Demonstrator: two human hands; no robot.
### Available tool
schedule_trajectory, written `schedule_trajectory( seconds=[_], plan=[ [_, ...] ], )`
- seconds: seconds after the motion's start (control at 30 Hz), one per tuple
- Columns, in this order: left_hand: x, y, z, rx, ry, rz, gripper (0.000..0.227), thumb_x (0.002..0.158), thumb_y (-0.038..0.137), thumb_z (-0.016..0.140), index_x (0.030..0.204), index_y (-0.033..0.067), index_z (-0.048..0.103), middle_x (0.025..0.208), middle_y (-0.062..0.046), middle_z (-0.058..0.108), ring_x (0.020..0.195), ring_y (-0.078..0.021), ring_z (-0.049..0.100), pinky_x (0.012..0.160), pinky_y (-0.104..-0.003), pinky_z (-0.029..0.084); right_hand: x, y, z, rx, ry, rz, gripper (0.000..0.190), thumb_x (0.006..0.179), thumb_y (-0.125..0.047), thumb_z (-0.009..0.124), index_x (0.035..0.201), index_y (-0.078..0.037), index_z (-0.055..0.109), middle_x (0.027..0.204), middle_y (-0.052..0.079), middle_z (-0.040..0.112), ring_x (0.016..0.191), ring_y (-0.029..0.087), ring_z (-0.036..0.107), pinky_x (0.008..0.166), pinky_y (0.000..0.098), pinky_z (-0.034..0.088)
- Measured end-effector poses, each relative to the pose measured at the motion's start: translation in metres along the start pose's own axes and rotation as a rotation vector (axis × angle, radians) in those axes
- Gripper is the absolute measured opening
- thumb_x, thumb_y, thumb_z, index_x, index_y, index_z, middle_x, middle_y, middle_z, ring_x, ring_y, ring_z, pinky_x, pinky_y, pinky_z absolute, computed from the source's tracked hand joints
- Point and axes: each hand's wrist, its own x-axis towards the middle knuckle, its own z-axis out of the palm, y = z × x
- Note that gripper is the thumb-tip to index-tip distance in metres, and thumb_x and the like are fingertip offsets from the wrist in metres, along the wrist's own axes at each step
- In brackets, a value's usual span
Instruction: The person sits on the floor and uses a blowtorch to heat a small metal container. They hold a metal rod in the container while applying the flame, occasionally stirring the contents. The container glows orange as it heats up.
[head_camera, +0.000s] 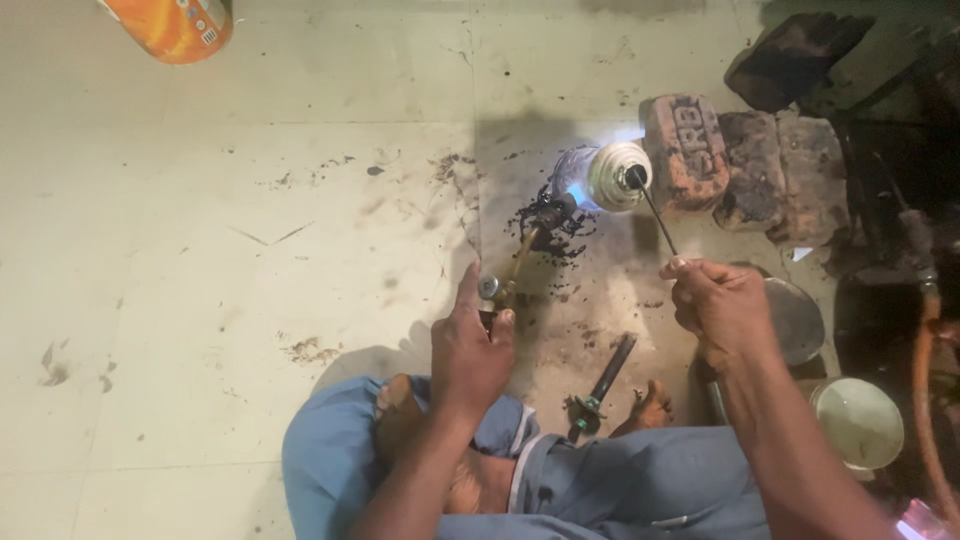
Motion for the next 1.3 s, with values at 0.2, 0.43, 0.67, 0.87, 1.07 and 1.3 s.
schedule_trajectory(
  seconds=[0.2,0.43,0.67,0.87,1.07,1.3],
  plan=[
    [-0.007,0.004,0.002,-0.104,0.104,0.207,0.069,0.088,0.016,0.068,0.151,0.0071,0.042,0.099,-0.026,0.075,0.089,-0.0432,0.074,0.077,-0.047,0.057,-0.009,-0.007,0.005,-0.021,0.02,0.026,0.019,0.101,-0.012,0.064,0.09,0.003,0.071,0.057,-0.002,0.048,0.043,0.007,0.033,0.039,0.025,0.021],
    [-0.006,0.022,-0.02,-0.026,-0.028,0.058,0.076,0.089,0.019,0.067,0.157,0.0138,0.034,0.096,-0.027,0.073,0.09,-0.0447,0.072,0.081,-0.049,0.055,-0.02,-0.013,0.006,-0.054,0.02,0.031,0.018,0.1,-0.013,0.065,0.089,0.001,0.071,0.054,-0.002,0.045,0.041,0.007,0.03,0.037,0.0254,0.019],
    [-0.003,0.017,-0.023,0.033,-0.048,0.055,0.081,0.089,0.02,0.068,0.159,0.015,0.028,0.093,-0.028,0.073,0.088,-0.0459,0.072,0.084,-0.05,0.055,-0.026,-0.017,0.009,-0.054,0.023,0.033,0.02,0.1,-0.013,0.065,0.088,0.001,0.07,0.055,-0.002,0.045,0.042,0.007,0.032,0.038,0.0251,0.022],
    [-0.004,0.005,-0.021,0.053,-0.005,0.099,0.08,0.09,0.019,0.069,0.159,0.0137,0.028,0.092,-0.029,0.072,0.086,-0.0478,0.071,0.08,-0.052,0.055,-0.033,-0.024,0.015,-0.084,0.056,0.055,0.018,0.099,-0.013,0.066,0.089,0.0,0.072,0.055,-0.001,0.049,0.042,0.008,0.034,0.038,0.025,0.024],
    [-0.036,0.001,0.0,-0.134,0.038,0.14,0.073,0.091,0.012,0.065,0.156,0.0098,0.033,0.093,-0.025,0.075,0.087,-0.043,0.075,0.076,-0.049,0.057,-0.035,-0.024,0.02,-0.099,0.051,0.085,0.018,0.099,-0.016,0.066,0.089,-0.002,0.072,0.056,-0.001,0.048,0.042,0.008,0.033,0.037,0.0251,0.021],
    [-0.06,-0.009,0.033,-0.084,0.252,0.273,0.074,0.091,0.009,0.067,0.156,0.0054,0.031,0.119,-0.033,0.068,0.097,-0.0474,0.07,0.081,-0.05,0.055,-0.034,-0.017,0.024,-0.002,-0.002,0.082,0.017,0.098,-0.015,0.067,0.089,0.0,0.07,0.057,-0.003,0.045,0.043,0.007,0.032,0.038,0.0253,0.021]
  ],
)
